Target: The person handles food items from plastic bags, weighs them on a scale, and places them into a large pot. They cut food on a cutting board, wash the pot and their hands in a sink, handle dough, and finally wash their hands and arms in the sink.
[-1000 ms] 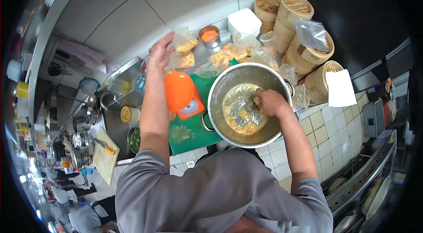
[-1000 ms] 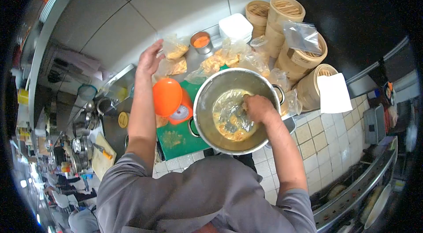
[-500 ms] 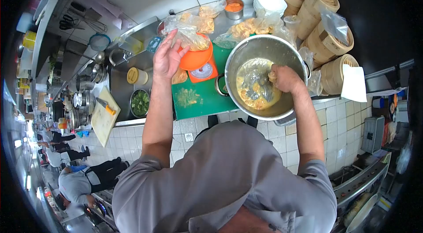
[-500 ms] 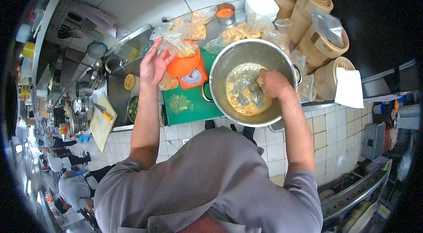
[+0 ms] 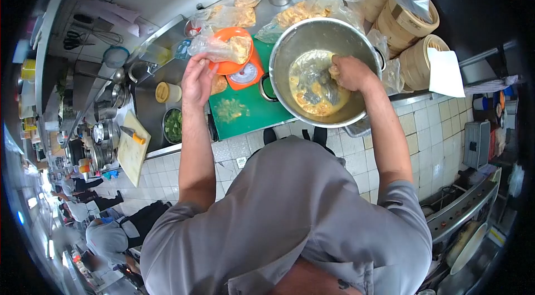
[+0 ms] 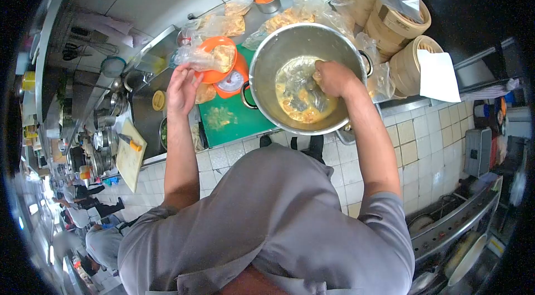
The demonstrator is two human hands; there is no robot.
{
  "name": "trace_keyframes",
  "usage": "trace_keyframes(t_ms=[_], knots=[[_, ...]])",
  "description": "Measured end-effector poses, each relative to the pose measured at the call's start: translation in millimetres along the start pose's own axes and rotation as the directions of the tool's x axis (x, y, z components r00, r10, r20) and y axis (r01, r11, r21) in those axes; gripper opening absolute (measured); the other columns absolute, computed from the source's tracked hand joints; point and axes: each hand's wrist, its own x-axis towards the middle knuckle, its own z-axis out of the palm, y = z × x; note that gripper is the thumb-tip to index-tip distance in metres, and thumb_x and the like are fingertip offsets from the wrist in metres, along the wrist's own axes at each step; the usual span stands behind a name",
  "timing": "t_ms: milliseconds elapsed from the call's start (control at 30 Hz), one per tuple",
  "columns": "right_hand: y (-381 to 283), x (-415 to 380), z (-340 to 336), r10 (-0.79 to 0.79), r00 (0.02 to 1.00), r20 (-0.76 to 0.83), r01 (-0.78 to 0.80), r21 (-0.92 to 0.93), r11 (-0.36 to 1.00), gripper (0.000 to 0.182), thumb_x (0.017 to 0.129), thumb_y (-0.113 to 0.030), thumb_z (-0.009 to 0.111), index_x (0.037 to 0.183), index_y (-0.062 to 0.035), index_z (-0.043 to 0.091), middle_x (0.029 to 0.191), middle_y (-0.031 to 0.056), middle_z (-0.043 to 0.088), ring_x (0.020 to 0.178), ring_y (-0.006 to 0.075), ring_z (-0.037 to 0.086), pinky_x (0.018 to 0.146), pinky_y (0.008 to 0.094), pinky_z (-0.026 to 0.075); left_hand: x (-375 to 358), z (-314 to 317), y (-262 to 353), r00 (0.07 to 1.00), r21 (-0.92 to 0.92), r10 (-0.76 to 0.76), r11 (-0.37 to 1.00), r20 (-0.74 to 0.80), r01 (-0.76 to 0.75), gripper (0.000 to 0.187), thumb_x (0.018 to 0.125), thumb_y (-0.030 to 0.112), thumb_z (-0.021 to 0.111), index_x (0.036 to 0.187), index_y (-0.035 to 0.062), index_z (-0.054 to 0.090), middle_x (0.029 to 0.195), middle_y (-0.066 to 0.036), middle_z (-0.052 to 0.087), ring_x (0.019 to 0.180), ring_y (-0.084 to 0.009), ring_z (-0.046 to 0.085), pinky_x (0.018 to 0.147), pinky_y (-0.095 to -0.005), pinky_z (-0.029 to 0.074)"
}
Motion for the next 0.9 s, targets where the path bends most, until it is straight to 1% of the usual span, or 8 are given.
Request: trace_keyframes(t_ms=[133, 300, 467, 533, 600, 733, 867, 900], knots=[[-3, -2, -4, 0.006, 1.000, 0.001, -0.006, 0.011, 1.000, 0.026, 0.079, -0.002, 0.062, 0.105, 0.0009, 0.062, 0.102, 0.0252, 0.069, 0.101, 0.0433, 0.066, 0.086, 0.0497, 0.052, -12, -10, -5, 0.996, 0.051, 0.069, 0.997, -0.057, -0.066, 0.015, 0.096, 0.009, 0.062, 0.107, 0.0177, 0.056, 0.136, -0.004, 0.054, 0.128, -0.0197, 0.050, 0.109, -0.0465, 0.038], [0, 0, -1, 0.007, 1.000, -0.028, -0.005, 0.047, 0.999, 0.027, 0.080, -0.001, 0.061, 0.107, -0.0021, 0.062, 0.104, 0.0249, 0.069, 0.101, 0.0434, 0.065, 0.087, 0.0500, 0.052, -25, -30, -4, 0.985, 0.039, 0.026, 0.999, -0.173, -0.019, 0.015, 0.095, 0.008, 0.063, 0.104, 0.0184, 0.057, 0.134, -0.006, 0.055, 0.129, -0.0211, 0.048, 0.105, -0.0474, 0.041], [-3, -5, -6, -0.071, 0.906, -0.417, 0.164, 0.191, 0.968, 0.019, 0.082, -0.007, 0.067, 0.099, -0.0022, 0.059, 0.094, 0.0243, 0.068, 0.093, 0.0442, 0.065, 0.082, 0.0493, 0.051, -57, -79, -31, 0.898, 0.283, 0.057, 0.956, -0.436, 0.076, 0.016, 0.092, 0.012, 0.068, 0.105, 0.0131, 0.058, 0.129, -0.009, 0.059, 0.120, -0.0238, 0.056, 0.097, -0.0415, 0.047], [-10, -11, -16, -0.002, 0.919, -0.394, 0.118, 0.270, 0.956, 0.018, 0.082, -0.008, 0.067, 0.097, -0.0025, 0.058, 0.091, 0.0239, 0.068, 0.090, 0.0439, 0.065, 0.080, 0.0482, 0.051, -86, -130, -65, 0.850, 0.795, 0.108, 0.430, -0.516, 0.427, 0.026, 0.087, 0.016, 0.074, 0.105, 0.0053, 0.059, 0.113, -0.013, 0.066, 0.100, -0.0254, 0.063, 0.088, -0.0371, 0.051], [-20, -19, -15, 0.074, 0.933, -0.353, 0.059, 0.352, 0.934, 0.017, 0.083, -0.009, 0.068, 0.095, -0.0028, 0.057, 0.089, 0.0234, 0.067, 0.088, 0.0436, 0.065, 0.078, 0.0470, 0.051, -123, -126, -88, 0.831, 0.828, 0.087, 0.195, -0.549, 0.526, 0.032, 0.083, 0.016, 0.077, 0.105, 0.0001, 0.059, 0.100, -0.017, 0.069, 0.088, -0.0285, 0.066, 0.082, -0.0368, 0.052], [-47, -43, -22, 0.183, 0.870, -0.458, 0.011, 0.390, 0.921, 0.015, 0.083, -0.008, 0.065, 0.094, -0.0032, 0.056, 0.086, 0.0200, 0.066, 0.079, 0.0361, 0.065, 0.076, 0.0414, 0.051, -156, -171, -131, 0.863, 0.895, 0.236, 0.100, -0.446, 0.435, 0.034, 0.083, 0.014, 0.077, 0.108, -0.0015, 0.059, 0.092, -0.020, 0.070, 0.087, -0.0320, 0.069, 0.080, -0.0397, 0.052], [-102, -61, -23, 0.194, 0.785, -0.589, 0.072, 0.397, 0.915, 0.016, 0.083, -0.009, 0.065, 0.096, -0.0020, 0.058, 0.083, 0.0143, 0.065, 0.076, 0.0242, 0.064, 0.075, 0.0368, 0.051, -157, -153, -89, 0.858, 0.837, 0.032, 0.238, -0.513, 0.492, 0.044, 0.079, 0.014, 0.078, 0.115, -0.0032, 0.058, 0.098, -0.024, 0.070, 0.094, -0.0381, 0.069, 0.086, -0.0434, 0.052], [-123, -63, -23, 0.194, 0.778, -0.598, 0.087, 0.409, 0.909, 0.017, 0.083, -0.009, 0.066, 0.096, -0.0019, 0.059, 0.084, 0.0139, 0.066, 0.077, 0.0235, 0.064, 0.075, 0.0365, 0.052, -156, -153, -83, 0.927, 0.923, 0.001, 0.095, -0.375, 0.373, 0.048, 0.078, 0.013, 0.076, 0.118, -0.0040, 0.057, 0.100, -0.026, 0.069, 0.099, -0.0388, 0.068, 0.088, -0.0445, 0.052]])
